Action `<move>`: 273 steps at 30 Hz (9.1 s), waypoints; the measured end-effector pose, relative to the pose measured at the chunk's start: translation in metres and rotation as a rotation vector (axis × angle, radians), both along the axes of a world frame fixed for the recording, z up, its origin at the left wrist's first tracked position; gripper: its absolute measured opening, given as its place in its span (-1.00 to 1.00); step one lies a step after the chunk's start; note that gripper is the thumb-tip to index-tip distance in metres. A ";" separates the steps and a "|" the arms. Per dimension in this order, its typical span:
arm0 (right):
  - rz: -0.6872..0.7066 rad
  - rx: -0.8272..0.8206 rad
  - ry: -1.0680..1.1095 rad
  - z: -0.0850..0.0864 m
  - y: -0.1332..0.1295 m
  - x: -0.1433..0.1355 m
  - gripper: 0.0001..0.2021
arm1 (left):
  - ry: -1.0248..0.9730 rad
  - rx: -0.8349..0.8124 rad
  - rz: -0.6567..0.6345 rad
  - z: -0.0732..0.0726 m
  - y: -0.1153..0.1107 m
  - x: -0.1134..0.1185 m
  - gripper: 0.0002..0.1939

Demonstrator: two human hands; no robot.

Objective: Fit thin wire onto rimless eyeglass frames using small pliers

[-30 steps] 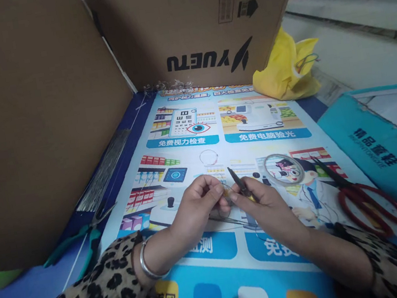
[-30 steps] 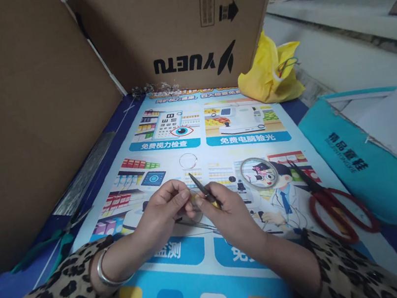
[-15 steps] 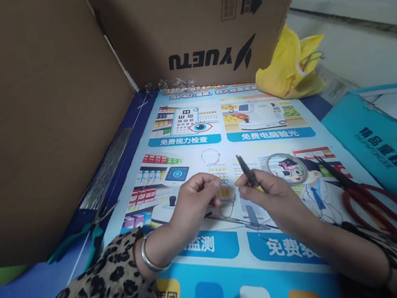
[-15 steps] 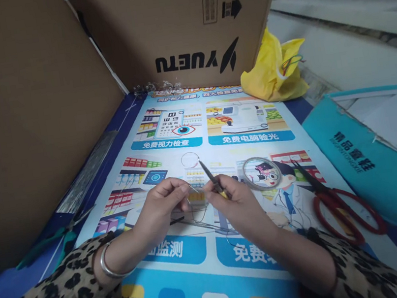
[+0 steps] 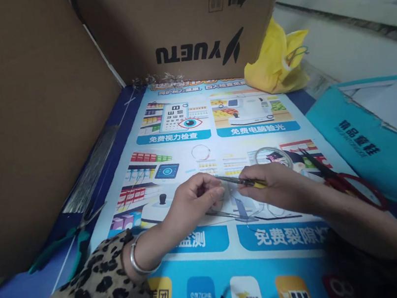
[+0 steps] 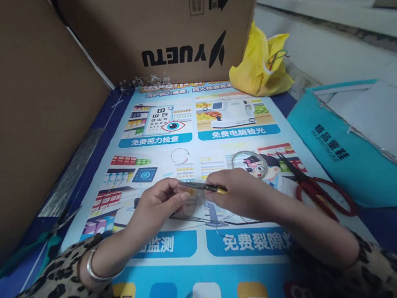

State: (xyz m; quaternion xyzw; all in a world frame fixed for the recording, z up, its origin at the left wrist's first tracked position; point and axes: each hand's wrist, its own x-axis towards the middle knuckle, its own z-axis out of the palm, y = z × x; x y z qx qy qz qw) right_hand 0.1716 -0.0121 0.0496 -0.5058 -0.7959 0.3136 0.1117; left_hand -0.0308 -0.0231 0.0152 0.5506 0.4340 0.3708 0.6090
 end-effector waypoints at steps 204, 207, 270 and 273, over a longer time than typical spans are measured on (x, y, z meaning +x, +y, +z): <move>-0.451 -0.239 0.998 -0.030 0.048 -0.036 -0.83 | -0.360 -0.071 0.154 0.000 0.066 0.019 -0.75; -0.471 -0.231 1.007 -0.030 0.047 -0.037 -0.83 | -0.339 -0.063 0.162 0.002 0.065 0.019 -0.76; 0.007 1.280 -0.507 -0.036 0.040 0.005 -0.85 | -0.206 -0.179 0.105 0.018 0.072 0.009 -0.82; 0.011 1.281 -0.511 -0.037 0.040 0.005 -0.86 | -0.198 -0.183 0.100 0.018 0.071 0.009 -0.81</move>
